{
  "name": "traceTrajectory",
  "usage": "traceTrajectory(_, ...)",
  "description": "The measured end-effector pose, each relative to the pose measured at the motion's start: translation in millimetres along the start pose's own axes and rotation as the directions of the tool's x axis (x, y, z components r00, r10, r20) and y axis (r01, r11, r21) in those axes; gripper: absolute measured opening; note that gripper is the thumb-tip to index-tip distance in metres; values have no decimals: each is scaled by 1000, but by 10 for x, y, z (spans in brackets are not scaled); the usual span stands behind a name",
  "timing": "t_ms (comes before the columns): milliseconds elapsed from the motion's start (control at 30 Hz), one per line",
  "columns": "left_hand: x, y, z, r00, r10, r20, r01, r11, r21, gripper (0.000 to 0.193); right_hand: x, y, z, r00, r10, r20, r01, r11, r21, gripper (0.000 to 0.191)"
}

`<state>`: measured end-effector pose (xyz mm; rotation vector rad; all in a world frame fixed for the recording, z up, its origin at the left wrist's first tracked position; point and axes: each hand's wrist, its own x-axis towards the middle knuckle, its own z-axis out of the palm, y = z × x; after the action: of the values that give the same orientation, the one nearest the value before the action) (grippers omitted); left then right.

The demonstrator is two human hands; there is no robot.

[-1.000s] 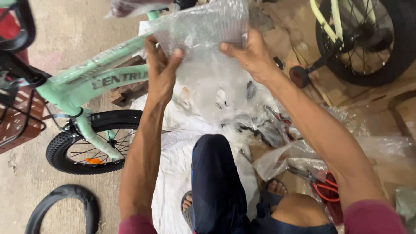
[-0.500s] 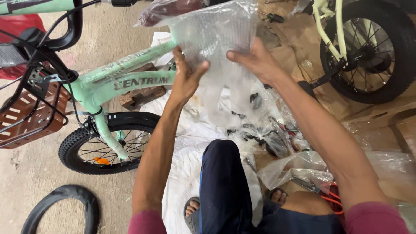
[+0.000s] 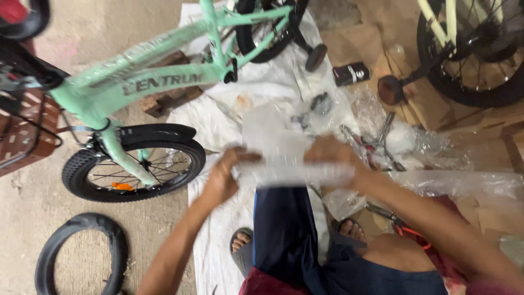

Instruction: The person unpacks a bicycle seat from bubble wrap using scissors, then installs the seat post into the frame and tightens it. The person then attaches and secures the rear fender to the frame near the rear wheel.

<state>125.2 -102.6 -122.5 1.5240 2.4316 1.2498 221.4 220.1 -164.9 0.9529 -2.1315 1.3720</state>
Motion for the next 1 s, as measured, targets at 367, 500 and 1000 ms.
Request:
traceTrajectory(367,-932,268,794,892,-443,-85,448,893,46,11,-1425,166,995,704,710,9,-703,695,150,27)
traceTrajectory(500,-903,148,999,641,-760,-111,739,650,-176,14,-1404,208,1213,229,971,67,-921,194,338,38)
traceTrajectory(1000,-973,324,1110,659,-752,4,684,597,-418,15,-2171,-190,672,381,719,-582,-735,617,281,22)
